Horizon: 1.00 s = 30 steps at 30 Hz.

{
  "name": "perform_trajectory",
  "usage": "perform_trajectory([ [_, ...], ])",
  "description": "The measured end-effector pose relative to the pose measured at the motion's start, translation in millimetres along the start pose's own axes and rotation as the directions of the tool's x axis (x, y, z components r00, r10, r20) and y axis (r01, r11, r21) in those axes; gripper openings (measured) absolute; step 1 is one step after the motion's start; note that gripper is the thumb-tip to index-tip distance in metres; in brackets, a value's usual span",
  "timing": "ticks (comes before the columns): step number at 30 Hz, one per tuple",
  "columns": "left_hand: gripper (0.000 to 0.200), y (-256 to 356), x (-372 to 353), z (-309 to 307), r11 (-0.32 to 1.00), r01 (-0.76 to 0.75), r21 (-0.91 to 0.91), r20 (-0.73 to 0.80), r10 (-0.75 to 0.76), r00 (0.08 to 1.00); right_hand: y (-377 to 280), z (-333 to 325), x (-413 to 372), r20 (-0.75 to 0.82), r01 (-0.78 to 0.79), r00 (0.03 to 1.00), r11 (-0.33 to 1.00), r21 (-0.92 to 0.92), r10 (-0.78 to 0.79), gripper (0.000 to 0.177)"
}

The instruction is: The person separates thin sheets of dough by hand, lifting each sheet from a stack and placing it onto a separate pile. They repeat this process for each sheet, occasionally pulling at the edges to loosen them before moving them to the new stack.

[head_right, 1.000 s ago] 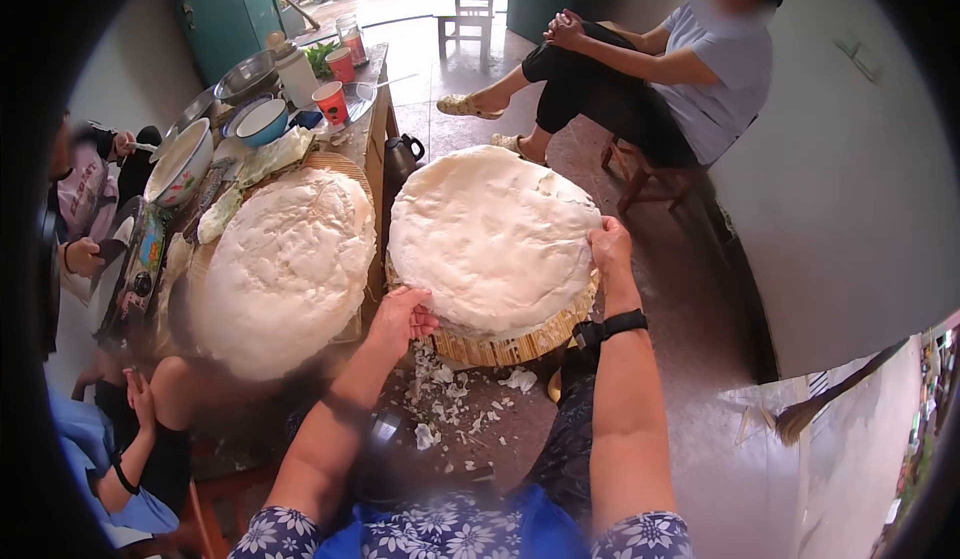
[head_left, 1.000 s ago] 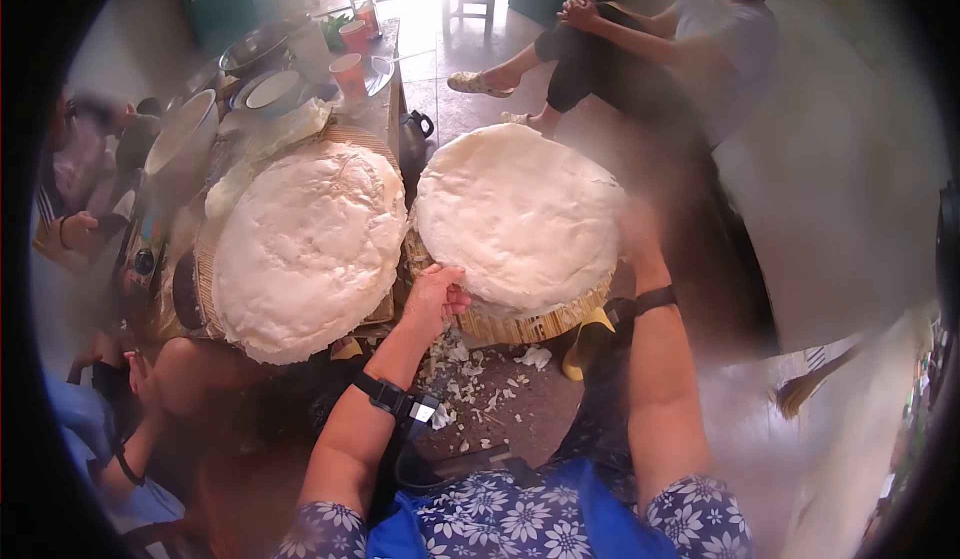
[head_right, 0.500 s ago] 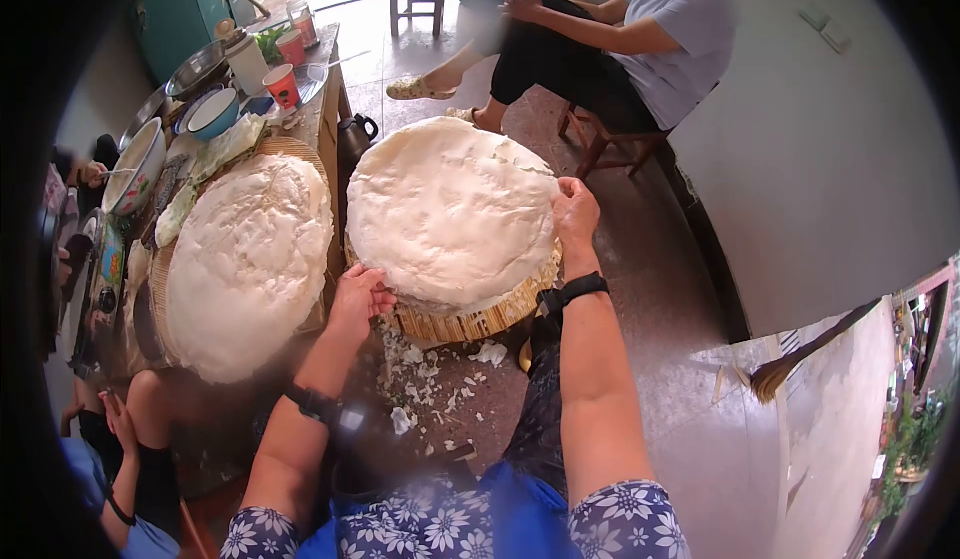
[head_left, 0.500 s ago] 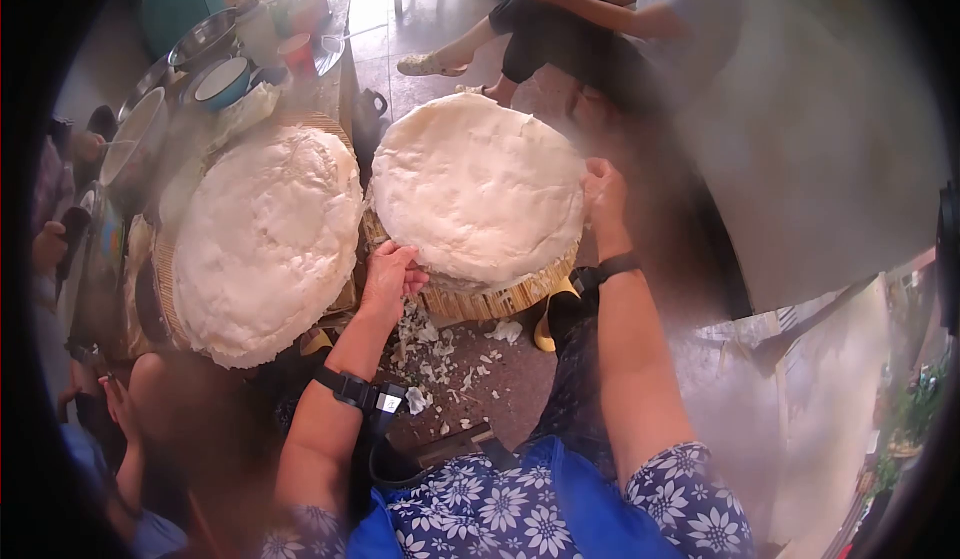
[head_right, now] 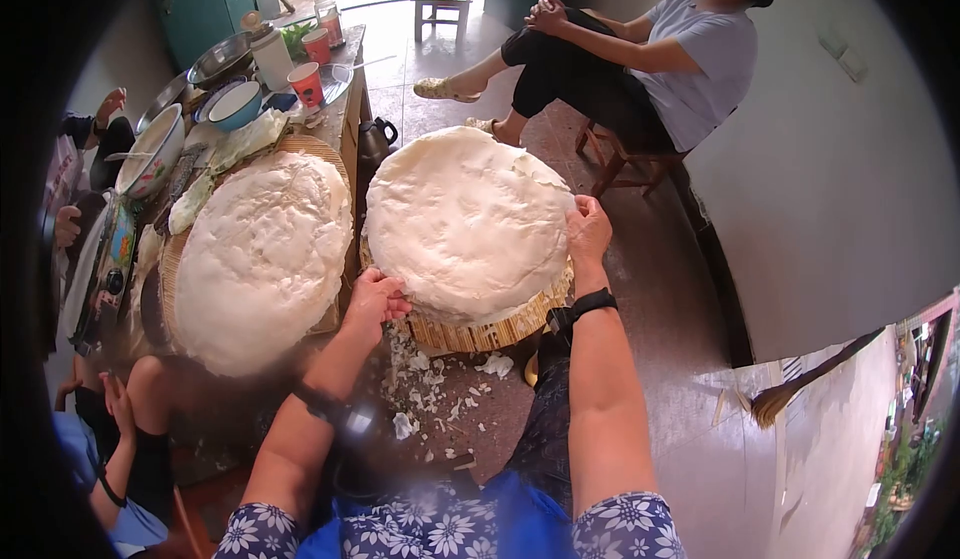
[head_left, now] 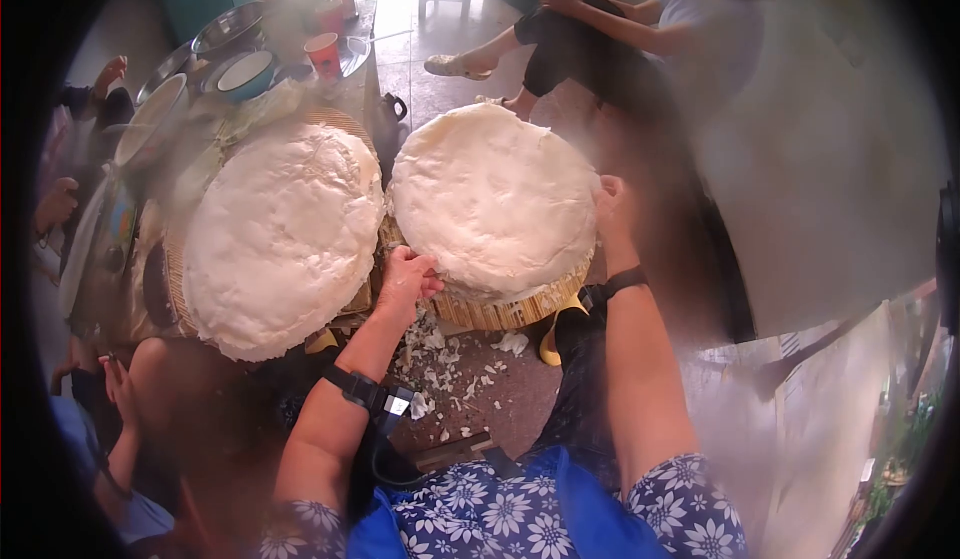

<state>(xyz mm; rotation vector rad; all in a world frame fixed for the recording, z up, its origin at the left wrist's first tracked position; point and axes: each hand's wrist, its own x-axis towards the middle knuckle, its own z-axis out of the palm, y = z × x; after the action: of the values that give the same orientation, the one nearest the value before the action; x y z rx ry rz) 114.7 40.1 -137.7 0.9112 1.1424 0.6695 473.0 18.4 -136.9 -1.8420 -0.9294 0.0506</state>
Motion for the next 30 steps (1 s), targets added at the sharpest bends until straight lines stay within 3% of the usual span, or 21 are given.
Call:
perform_trajectory([
  [1,0.017,1,-1,0,1.000,0.000,-0.003,0.002,0.000,1.000,-4,-2,-1,0.014,-0.045,0.999,0.998,-0.045,0.046,0.026],
  [4,0.018,1,-2,-1,1.000,-0.007,-0.024,0.001,0.007,1.000,-41,-1,-5,0.004,0.273,0.955,0.876,-0.398,-0.296,0.027],
  [7,0.023,1,-2,0,0.996,-0.011,-0.084,0.007,0.011,1.000,-94,21,-15,0.209,0.405,0.912,0.850,-0.336,-0.352,0.030],
  [10,0.022,-5,3,1,0.997,-0.015,-0.081,-0.016,0.014,1.000,-124,63,-15,0.322,0.512,0.838,0.839,-0.184,-0.441,0.031],
  [12,0.020,-5,5,1,0.999,0.000,-0.048,-0.023,-0.001,1.000,-138,93,-14,0.332,0.617,0.771,0.767,-0.178,-0.543,0.033],
  [17,0.019,-14,13,-1,1.000,-0.017,-0.006,-0.017,0.017,1.000,-143,155,-6,0.459,0.623,0.741,0.756,-0.198,-0.490,0.036],
  [21,0.019,-10,12,-1,1.000,0.008,-0.006,-0.018,-0.008,1.000,-148,173,-8,0.566,0.583,0.758,0.726,-0.364,-0.325,0.038],
  [30,0.018,-10,10,3,0.999,0.000,-0.038,-0.022,-0.001,1.000,-160,189,-11,0.550,0.534,0.782,0.771,-0.346,-0.294,0.042],
])
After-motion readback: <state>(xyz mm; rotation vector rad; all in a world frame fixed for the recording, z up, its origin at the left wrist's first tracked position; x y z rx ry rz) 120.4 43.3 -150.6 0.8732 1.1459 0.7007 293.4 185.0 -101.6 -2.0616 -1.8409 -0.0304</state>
